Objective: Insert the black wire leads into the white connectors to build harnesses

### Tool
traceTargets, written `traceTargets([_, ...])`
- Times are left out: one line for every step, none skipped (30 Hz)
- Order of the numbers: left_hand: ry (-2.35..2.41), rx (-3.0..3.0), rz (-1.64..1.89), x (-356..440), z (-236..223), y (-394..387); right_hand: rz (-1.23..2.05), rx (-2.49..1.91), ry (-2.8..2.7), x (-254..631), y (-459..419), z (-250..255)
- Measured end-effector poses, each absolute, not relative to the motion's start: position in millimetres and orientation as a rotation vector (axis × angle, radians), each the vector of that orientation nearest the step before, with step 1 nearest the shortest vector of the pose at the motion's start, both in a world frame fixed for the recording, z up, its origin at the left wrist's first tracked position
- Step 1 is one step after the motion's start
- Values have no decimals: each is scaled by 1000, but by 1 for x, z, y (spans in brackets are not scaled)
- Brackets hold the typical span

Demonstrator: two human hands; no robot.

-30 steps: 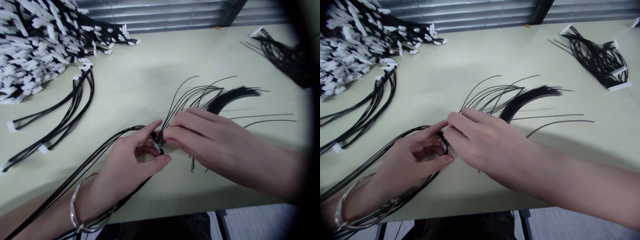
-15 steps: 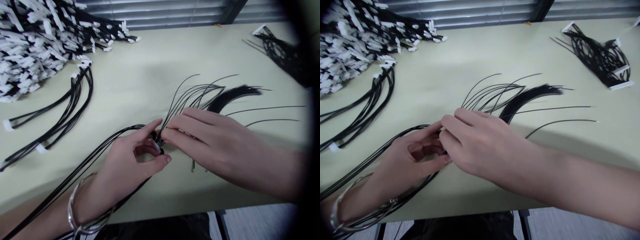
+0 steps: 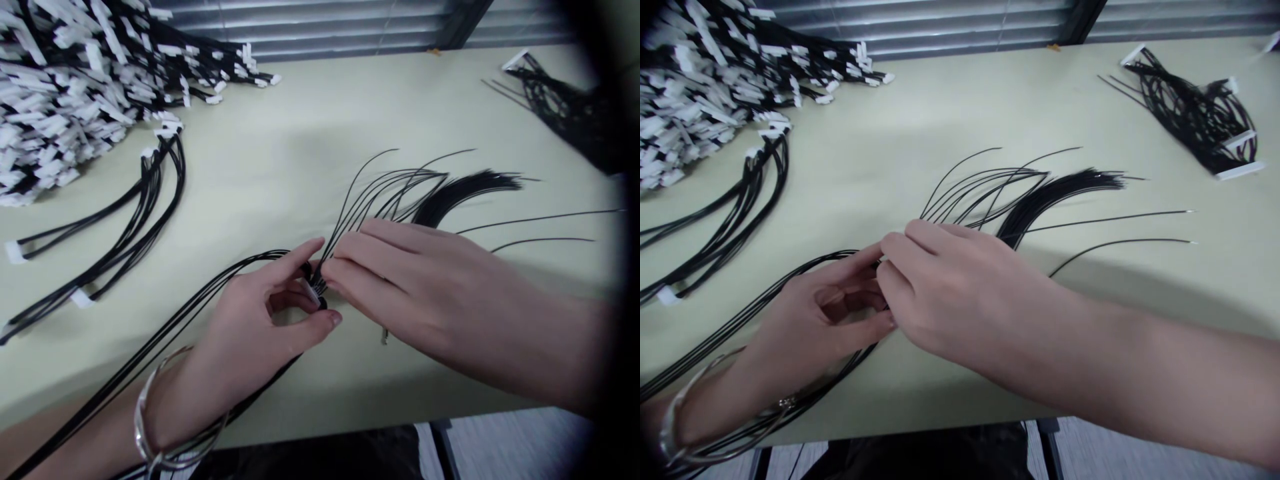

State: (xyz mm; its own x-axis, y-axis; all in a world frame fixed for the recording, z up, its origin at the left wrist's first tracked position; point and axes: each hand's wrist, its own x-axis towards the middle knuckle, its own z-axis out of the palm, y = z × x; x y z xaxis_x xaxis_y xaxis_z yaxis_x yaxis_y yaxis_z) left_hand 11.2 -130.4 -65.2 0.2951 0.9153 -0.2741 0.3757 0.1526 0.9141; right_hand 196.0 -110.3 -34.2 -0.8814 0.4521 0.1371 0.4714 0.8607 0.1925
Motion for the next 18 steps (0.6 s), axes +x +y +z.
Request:
traceTargets([1277,1422,601,11,-65,-130,-360,-735,-2951,195,-110,-33])
traceTargets([1280,1415,605,12,-64,-131,-374,-734,-2957,194,-110,-33])
traceTargets([1282,1412,607,12,-64,-131,-384,-731,-2963,193,-110,-32])
traceTargets([1287,1411,605,12,-64,-131,-387,-727,-2968,192,-110,-31])
traceTargets([1291,1413,603,12,-63,-131,-382,-719,-2975,191,-110,-31])
traceTargets([1292,1418,600,12,-63,-131,-375,-710,-2976,190,-109,-31])
traceTargets([1292,1424,596,12,-62,-131,-364,-702,-2979,190,-109,-31])
traceTargets([1286,1425,591,12,-62,-131,-352,-693,-2979,190,-108,-31])
traceTargets([1279,1424,594,12,-61,-130,-337,-685,-2975,190,-108,-32])
traceTargets([1276,1421,594,12,-61,-130,-314,-678,-2969,190,-107,-33])
traceTargets([1270,1419,592,12,-60,-130,-284,-677,-2967,190,-107,-34])
traceTargets([1267,1412,583,12,-60,-130,-252,-674,-2967,190,-106,-36])
traceTargets([1263,1409,582,12,-59,-129,-221,-670,-2969,189,-105,-37])
traceTargets([1259,1405,579,12,-59,-130,-190,-665,-2973,189,-104,-38])
traceTargets([1256,1398,575,12,-59,-130,-157,-661,-2975,188,-102,-39])
traceTargets([1252,1390,580,12,-60,-130,-127,-652,-2962,189,-101,-38])
traceTargets([1250,1384,596,12,-60,-130,-95,-643,-2943,190,-101,-37])
traceTargets([1251,1380,609,13,-60,-130,-63,-627,-2910,192,-100,-34])
